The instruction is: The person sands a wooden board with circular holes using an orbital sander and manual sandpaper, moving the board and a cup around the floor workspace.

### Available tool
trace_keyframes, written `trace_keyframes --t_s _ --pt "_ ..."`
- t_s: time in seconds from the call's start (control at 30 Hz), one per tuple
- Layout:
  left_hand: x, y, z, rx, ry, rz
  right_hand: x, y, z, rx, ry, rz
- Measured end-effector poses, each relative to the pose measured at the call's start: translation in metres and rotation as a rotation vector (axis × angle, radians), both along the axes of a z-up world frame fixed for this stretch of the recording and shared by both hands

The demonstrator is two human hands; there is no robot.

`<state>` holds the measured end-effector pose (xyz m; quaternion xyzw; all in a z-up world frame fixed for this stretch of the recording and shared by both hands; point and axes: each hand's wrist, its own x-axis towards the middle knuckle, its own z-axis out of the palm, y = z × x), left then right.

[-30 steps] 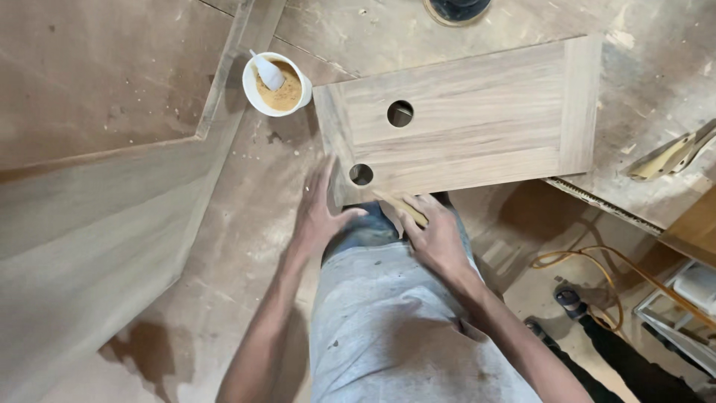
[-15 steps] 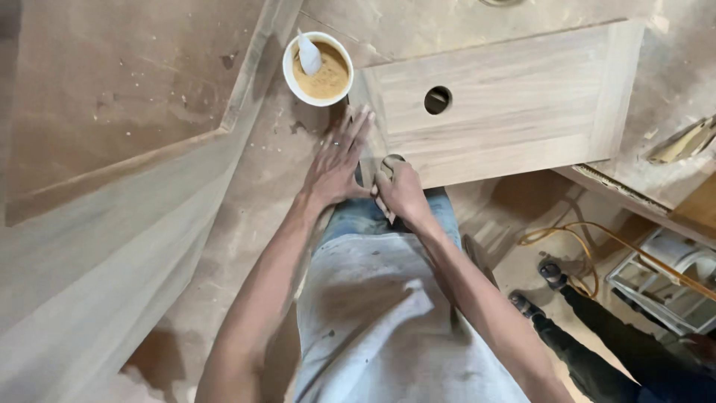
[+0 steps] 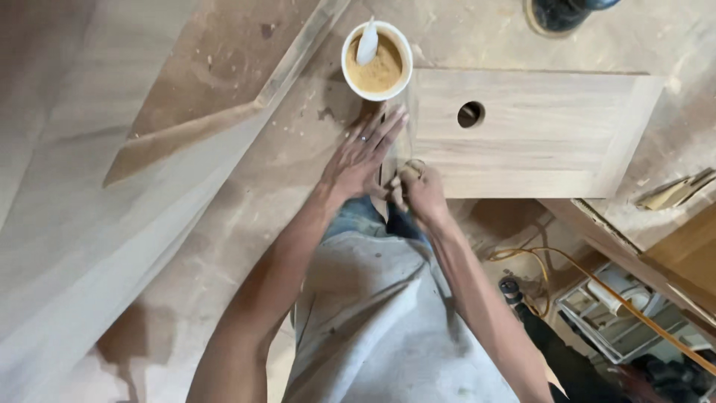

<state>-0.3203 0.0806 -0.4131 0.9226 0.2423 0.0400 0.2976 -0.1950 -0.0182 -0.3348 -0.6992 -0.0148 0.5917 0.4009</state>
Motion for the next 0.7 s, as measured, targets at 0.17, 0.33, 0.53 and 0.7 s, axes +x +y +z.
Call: trace_keyframes --t_s 0.17,0.33,0.53,0.7 --pt "0.002 0.008 0.008 -0.031 -0.012 -0.008 0.018 0.006 0.058 -0.034 -0.127 0.449" --pt "0.007 0.014 0.013 -0.031 0.027 -0.044 0.042 0.022 0.014 -0.108 -0.53 1.072" --pt "-0.005 0.008 0.009 -0.113 -0.012 0.008 0.042 0.033 0.014 -0.198 -0.472 1.301" --pt "0.004 0.013 0.006 0.025 0.05 -0.019 0.039 0.04 0.049 -0.264 -0.551 1.417"
